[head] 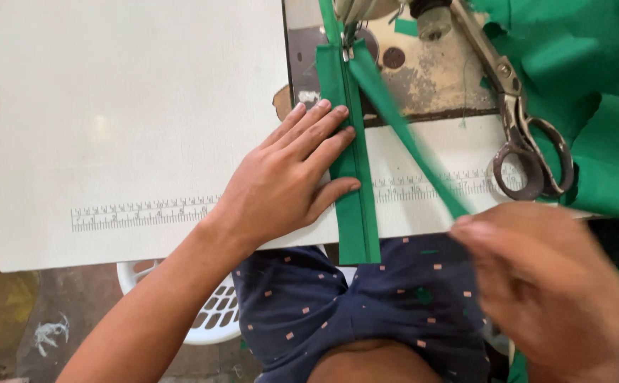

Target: Folding and sewing green fabric strips using an industrial sewing machine and cutting them with scissors.

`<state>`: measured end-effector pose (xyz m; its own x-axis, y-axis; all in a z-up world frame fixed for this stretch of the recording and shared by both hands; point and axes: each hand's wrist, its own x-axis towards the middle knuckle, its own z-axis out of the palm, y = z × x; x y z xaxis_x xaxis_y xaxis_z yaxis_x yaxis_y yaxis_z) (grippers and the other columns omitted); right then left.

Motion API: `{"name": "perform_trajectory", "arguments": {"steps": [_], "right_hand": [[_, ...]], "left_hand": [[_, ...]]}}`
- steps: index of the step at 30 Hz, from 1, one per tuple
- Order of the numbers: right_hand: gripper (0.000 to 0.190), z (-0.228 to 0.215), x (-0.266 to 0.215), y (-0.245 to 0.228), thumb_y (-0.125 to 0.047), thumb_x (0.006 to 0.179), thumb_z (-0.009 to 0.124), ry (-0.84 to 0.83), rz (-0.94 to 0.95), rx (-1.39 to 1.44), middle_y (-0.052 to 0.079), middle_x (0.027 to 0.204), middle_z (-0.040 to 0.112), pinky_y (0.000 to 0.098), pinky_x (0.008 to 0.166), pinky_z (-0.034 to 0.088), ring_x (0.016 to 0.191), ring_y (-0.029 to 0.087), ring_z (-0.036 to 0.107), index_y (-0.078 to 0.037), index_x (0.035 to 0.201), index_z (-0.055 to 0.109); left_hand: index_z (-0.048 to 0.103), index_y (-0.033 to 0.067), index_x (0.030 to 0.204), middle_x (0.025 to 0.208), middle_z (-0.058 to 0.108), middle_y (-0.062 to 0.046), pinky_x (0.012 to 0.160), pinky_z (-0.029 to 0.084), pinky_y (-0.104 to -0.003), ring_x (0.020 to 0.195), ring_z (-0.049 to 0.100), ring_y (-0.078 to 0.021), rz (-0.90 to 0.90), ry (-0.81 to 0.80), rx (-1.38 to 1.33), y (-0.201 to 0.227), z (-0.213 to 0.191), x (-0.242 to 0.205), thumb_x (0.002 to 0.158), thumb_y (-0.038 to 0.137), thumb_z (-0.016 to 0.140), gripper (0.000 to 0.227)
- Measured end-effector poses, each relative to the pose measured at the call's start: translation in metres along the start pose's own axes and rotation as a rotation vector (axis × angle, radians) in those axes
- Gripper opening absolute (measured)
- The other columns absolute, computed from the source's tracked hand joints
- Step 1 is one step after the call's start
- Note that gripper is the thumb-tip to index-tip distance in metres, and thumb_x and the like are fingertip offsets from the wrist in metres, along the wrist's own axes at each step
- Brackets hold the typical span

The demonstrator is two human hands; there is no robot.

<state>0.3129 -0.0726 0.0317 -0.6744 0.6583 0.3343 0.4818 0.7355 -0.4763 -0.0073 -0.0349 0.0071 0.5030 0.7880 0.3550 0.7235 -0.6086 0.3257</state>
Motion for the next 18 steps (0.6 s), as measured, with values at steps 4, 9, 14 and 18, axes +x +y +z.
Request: {"name": "perform_trajectory", "arguments": {"steps": [4,9,14,18], "right_hand": [[0.026,0.016,0.024,-0.032,-0.008,0.099,0.078,0.161,0.076,0.000,0.013,0.108,0.080,0.0349,0.093,0.063,0.095,0.025,0.079,-0.002,0.123,0.070],[0.045,0.064,0.014,-0.054,-0.004,0.087,0.090,0.384,0.494,0.255,0.009,0.101,0.082,0.0258,0.097,0.067,0.095,0.013,0.081,0.001,0.123,0.064],[0.055,0.072,0.009,-0.057,-0.007,0.083,0.093,0.414,0.729,0.353,0.005,0.098,0.084,0.0201,0.078,0.067,0.086,0.008,0.080,-0.005,0.130,0.065],[0.063,0.066,0.017,-0.061,-0.002,0.078,0.094,0.492,0.807,0.423,0.010,0.095,0.082,0.0164,0.072,0.060,0.075,0.008,0.075,-0.003,0.132,0.061]], "left_hand": [[0.067,-0.0046,0.147,0.158,0.060,-0.028,0.132,0.038,-0.055,0.151,0.054,-0.0427,0.045,0.021,0.159,0.005,0.002,0.003,0.115,0.045,0.061,0.060],[0.069,-0.0065,0.143,0.155,0.062,-0.029,0.132,0.035,-0.056,0.152,0.051,-0.0442,-0.008,-0.019,0.001,0.003,-0.004,0.005,0.114,0.043,0.060,0.058],[0.059,-0.0075,0.150,0.160,0.057,-0.026,0.130,0.046,-0.054,0.152,0.056,-0.0429,0.055,0.016,-0.009,-0.004,-0.002,0.009,0.114,0.038,0.069,0.059],[0.057,-0.0080,0.150,0.162,0.054,-0.027,0.130,0.047,-0.053,0.152,0.056,-0.0428,0.038,0.004,-0.060,-0.002,-0.002,0.010,0.115,0.036,0.066,0.057]]}}
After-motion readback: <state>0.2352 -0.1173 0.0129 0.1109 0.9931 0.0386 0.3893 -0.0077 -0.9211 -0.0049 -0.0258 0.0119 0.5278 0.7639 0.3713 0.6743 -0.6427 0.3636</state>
